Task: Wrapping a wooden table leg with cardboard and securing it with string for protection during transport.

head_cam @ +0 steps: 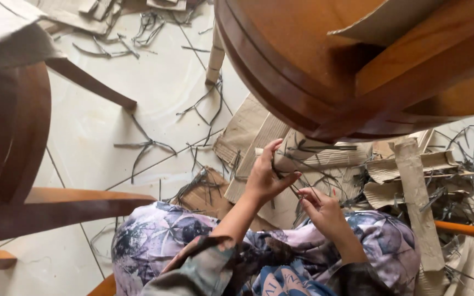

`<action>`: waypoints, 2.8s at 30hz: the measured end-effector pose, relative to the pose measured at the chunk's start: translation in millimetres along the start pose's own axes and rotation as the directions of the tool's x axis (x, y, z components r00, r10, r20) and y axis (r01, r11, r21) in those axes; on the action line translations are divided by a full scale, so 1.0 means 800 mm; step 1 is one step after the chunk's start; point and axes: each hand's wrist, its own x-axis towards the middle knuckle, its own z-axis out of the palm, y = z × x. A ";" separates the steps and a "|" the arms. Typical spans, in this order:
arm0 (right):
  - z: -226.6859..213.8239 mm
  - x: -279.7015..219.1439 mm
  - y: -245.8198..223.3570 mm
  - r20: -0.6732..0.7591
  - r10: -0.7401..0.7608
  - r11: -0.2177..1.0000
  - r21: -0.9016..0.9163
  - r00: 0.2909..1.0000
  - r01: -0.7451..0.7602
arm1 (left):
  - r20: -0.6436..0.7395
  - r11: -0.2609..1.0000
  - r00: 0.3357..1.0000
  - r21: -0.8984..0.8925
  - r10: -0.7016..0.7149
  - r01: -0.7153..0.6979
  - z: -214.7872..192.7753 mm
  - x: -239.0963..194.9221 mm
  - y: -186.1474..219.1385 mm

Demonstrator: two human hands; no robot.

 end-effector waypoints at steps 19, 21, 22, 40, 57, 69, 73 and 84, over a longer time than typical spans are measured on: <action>-0.181 0.064 -0.063 -0.317 -0.206 0.479 0.793 0.926 0.378 | -0.043 0.967 0.967 -0.057 -0.252 0.250 0.017 0.004 -0.032; -0.194 0.083 -0.059 -0.388 -0.239 0.325 0.832 0.890 0.449 | -0.063 0.962 0.961 -0.053 -0.269 0.266 0.010 -0.002 -0.043; -0.202 0.083 -0.081 -0.387 -0.239 0.323 0.833 0.890 0.449 | -0.065 0.963 0.961 -0.051 -0.269 0.266 0.005 -0.002 -0.035; -0.161 0.009 -0.175 -0.325 -0.096 0.250 0.907 0.941 0.339 | -0.037 0.937 0.952 -0.193 -0.303 0.291 -0.092 -0.015 -0.009; -0.058 -0.034 -0.320 -0.392 0.232 0.001 0.915 0.890 0.403 | 0.077 0.949 0.947 -0.031 -0.311 0.314 -0.201 0.030 0.009; 0.002 -0.024 -0.342 -0.361 0.314 0.010 0.926 0.878 0.377 | -0.163 0.912 0.904 0.051 -0.395 0.407 -0.232 0.048 0.013; 0.003 -0.023 -0.370 -0.355 0.308 -0.040 0.922 0.883 0.385 | -0.109 0.845 0.838 -0.067 -0.535 0.531 -0.230 0.057 0.050; -0.035 -0.018 -0.278 0.079 -0.397 0.463 0.877 0.914 0.125 | 0.519 0.833 0.692 0.506 -0.502 0.224 -0.196 -0.019 0.256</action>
